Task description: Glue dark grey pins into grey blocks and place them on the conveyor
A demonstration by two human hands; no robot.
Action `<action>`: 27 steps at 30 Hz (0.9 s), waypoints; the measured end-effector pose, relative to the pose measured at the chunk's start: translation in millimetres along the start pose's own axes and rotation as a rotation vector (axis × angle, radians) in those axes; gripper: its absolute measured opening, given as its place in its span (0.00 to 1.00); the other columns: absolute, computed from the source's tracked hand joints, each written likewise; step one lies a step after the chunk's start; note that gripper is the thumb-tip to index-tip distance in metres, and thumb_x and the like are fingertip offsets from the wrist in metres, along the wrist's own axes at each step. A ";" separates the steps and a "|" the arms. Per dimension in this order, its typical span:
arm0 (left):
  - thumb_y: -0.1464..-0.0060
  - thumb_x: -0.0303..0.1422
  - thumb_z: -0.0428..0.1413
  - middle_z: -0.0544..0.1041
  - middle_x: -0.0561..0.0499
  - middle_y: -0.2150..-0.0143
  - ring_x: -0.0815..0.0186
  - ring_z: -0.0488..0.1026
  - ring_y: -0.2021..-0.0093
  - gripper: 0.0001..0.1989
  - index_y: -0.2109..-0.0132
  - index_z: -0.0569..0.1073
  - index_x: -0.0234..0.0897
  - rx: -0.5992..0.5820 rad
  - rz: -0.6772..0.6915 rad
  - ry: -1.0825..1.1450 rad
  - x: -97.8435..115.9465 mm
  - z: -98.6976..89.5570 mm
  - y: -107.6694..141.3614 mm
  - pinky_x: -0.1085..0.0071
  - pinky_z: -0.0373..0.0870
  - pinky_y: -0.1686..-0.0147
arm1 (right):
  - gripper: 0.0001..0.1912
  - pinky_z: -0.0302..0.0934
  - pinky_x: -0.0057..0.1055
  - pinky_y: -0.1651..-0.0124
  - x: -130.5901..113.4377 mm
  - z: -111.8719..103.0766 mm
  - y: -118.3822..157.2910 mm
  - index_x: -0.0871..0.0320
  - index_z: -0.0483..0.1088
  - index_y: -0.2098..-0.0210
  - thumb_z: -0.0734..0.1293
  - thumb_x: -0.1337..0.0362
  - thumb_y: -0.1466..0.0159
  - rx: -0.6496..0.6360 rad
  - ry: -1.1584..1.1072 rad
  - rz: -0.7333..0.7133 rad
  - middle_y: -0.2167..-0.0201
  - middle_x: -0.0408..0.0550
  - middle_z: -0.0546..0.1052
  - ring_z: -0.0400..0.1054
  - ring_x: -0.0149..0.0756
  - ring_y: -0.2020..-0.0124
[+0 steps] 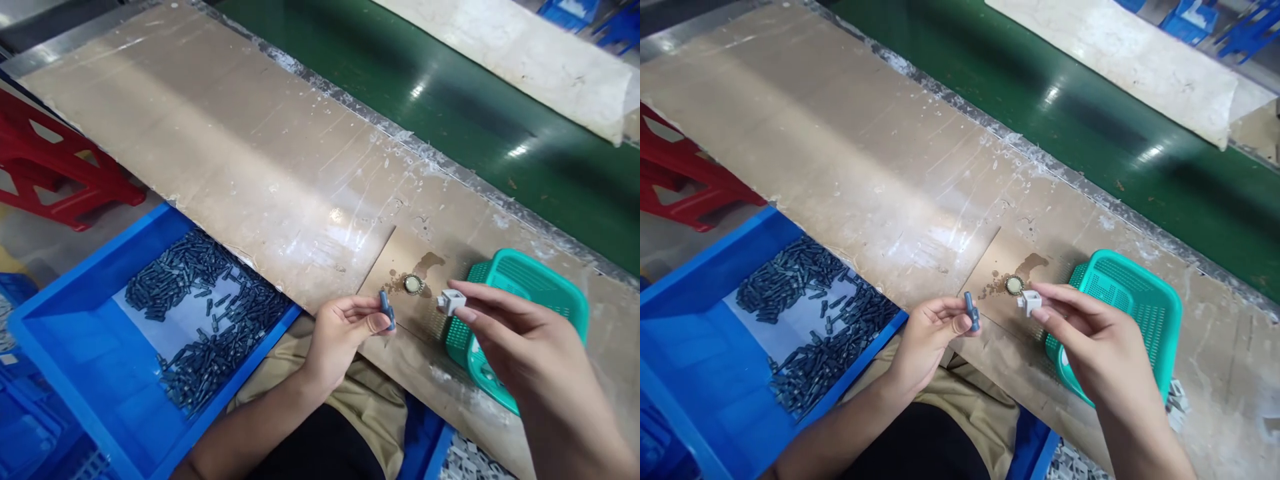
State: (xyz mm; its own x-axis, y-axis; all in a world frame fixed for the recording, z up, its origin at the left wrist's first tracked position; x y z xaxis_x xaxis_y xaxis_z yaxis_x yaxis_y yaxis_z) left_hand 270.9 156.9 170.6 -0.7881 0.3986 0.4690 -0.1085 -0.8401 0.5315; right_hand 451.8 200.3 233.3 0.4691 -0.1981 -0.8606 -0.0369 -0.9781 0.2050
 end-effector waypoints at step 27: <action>0.57 0.30 0.66 0.82 0.48 0.71 0.62 0.79 0.70 0.04 0.70 0.80 0.35 -0.069 0.268 -0.513 10.2 25.6 1.3 0.69 0.78 0.64 | 0.16 0.75 0.33 0.62 -0.6 20.3 23.6 0.56 0.79 0.61 0.76 0.60 0.50 -0.134 -0.148 0.095 0.66 0.51 0.82 0.78 0.44 0.65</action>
State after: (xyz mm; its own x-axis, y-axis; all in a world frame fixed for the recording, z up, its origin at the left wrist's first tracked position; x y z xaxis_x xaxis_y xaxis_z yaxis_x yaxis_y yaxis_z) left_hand 278.3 169.3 194.2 -0.4007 0.2820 0.8717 0.0013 -0.9513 0.3083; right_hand 432.7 176.0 229.2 0.3339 -0.3055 -0.8917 0.0481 -0.9393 0.3397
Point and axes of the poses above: each hand's wrist, its own y-axis away from the middle knuckle, its own z-axis out of the palm, x = y × z, the point moved 4 cm from there along -y, towards the middle knuckle
